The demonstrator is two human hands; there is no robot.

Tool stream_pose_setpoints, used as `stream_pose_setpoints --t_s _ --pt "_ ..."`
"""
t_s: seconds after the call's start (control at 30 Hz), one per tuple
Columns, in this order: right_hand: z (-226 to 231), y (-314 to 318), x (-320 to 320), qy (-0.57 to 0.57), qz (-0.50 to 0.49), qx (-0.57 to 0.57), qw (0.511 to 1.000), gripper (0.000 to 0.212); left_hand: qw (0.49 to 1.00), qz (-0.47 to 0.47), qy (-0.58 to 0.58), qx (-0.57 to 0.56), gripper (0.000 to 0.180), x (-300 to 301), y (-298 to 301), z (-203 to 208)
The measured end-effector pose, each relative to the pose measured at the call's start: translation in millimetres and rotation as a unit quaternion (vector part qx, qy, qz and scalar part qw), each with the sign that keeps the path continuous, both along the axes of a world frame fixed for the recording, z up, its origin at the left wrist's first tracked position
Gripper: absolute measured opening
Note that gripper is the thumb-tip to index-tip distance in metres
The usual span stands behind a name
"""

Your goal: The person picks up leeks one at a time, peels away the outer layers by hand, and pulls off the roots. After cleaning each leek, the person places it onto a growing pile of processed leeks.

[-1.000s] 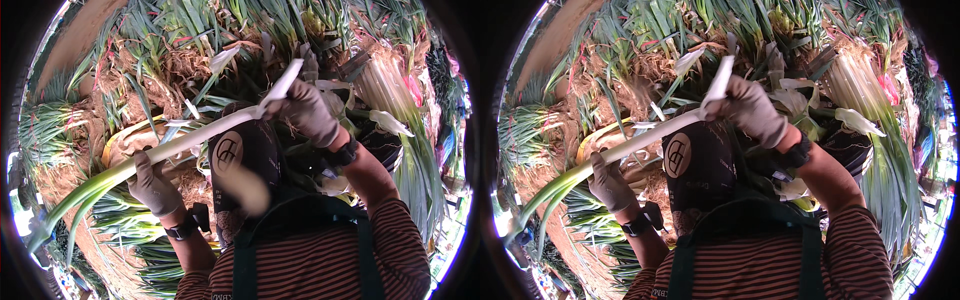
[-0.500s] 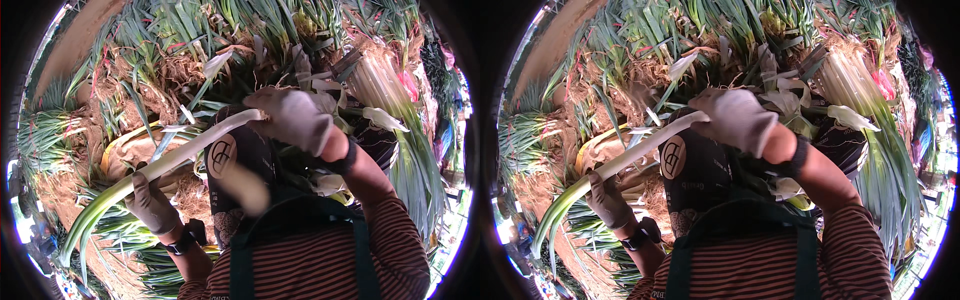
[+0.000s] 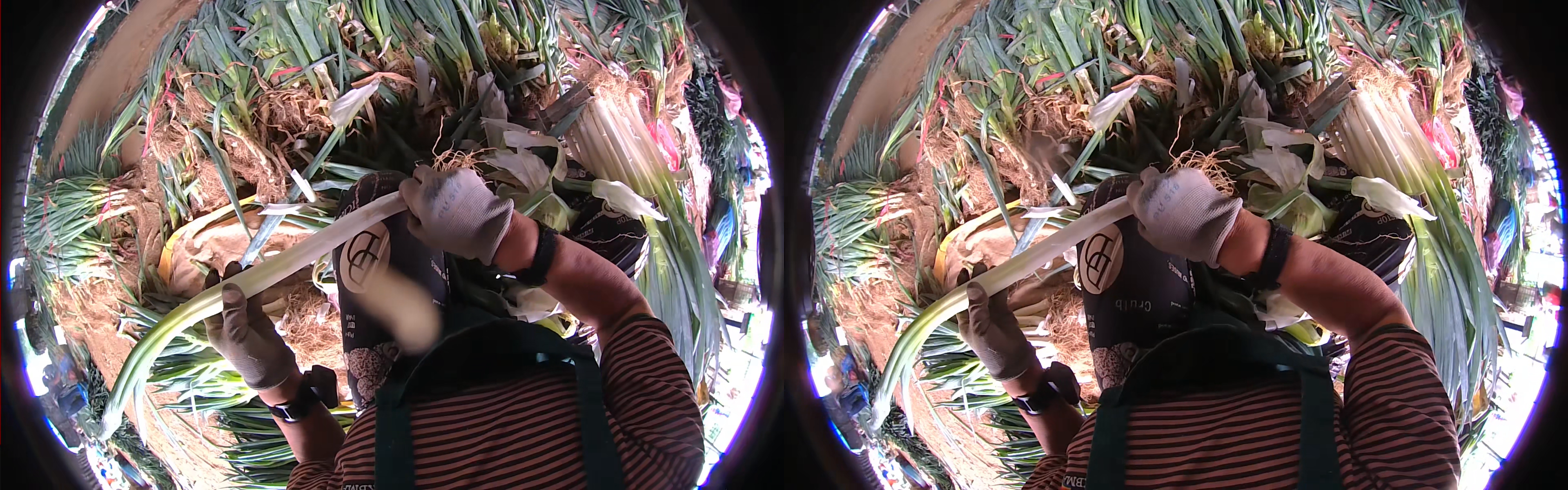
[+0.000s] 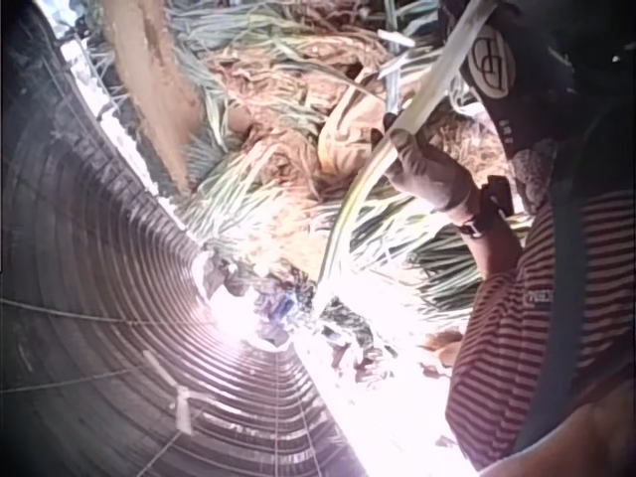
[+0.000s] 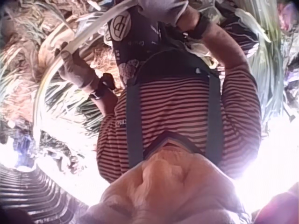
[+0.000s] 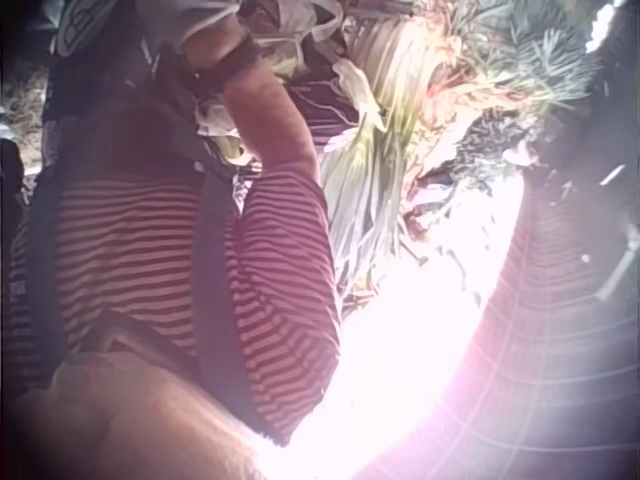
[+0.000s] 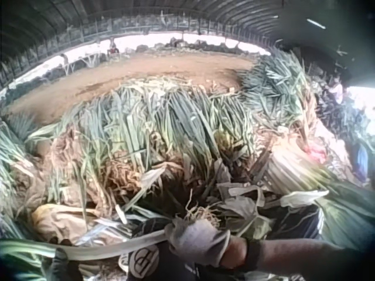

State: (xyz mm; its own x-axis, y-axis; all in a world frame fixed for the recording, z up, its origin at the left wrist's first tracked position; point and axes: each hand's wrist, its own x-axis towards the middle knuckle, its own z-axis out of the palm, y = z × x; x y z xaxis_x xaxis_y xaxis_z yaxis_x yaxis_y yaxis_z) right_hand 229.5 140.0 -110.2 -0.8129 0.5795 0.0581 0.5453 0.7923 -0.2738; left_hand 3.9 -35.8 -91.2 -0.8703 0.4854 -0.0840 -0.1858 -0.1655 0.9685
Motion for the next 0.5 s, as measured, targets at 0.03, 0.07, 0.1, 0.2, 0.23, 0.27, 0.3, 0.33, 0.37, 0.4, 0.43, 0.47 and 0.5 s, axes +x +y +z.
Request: stream_pose_setpoints --t_s 0.03,0.07,0.1,0.2,0.23,0.27,0.3,0.33,0.37,0.4,0.43,0.47,0.5 --pt "0 0 0 0.004 -0.005 -0.008 1.0 0.023 1.0 0.0 -0.001 0.0 0.04 0 1 0" --pt "-1 -1 0 0.009 -0.01 -0.016 1.0 0.023 1.0 0.0 -0.012 -0.002 0.039 1 1 1" --pt "-2 -1 0 0.01 -0.01 -0.018 1.0 0.023 1.0 0.0 -0.023 -0.003 0.038 1 0 1" --pt "-4 -1 1 0.007 -0.016 -0.007 1.0 0.02 0.999 0.0 -0.043 0.009 0.037 -1 -3 -6" --pt "-6 1 3 0.023 -0.011 -0.009 1.0 0.02 0.999 -0.001 -0.042 0.009 0.037 -1 -3 -6" --pt "-7 2 4 0.038 -0.005 -0.011 0.999 0.019 0.999 -0.001 -0.044 0.007 0.038 0 -3 -5" --pt "-7 3 4 0.039 -0.005 -0.012 0.999 0.019 0.999 -0.002 -0.045 0.005 0.038 1 -3 -5" --pt "-5 4 5 0.062 -0.013 -0.042 0.997 0.021 0.999 -0.002 -0.044 0.004 0.038 1 -4 -4" --pt "-4 5 6 0.085 -0.021 -0.073 0.994 0.024 0.999 -0.009 -0.05 -0.009 0.04 -1 -4 -4" --pt "-3 7 8 0.085 -0.022 -0.073 0.993 0.024 0.998 -0.016 -0.055 -0.022 0.041 -2 -4 -4" --pt "-3 10 10 0.054 -0.007 -0.099 0.994 0.028 0.998 -0.017 -0.056 -0.023 0.041 -3 -3 -4" --pt "-2 13 10 0.026 0.011 -0.125 0.992 0.032 0.996 -0.023 -0.076 -0.04 0.04 -4 -4 -2" --pt "0 20 9 0.028 0.012 -0.126 0.992 0.032 0.993 -0.028 -0.097 -0.057 0.04 -6 -5 0"
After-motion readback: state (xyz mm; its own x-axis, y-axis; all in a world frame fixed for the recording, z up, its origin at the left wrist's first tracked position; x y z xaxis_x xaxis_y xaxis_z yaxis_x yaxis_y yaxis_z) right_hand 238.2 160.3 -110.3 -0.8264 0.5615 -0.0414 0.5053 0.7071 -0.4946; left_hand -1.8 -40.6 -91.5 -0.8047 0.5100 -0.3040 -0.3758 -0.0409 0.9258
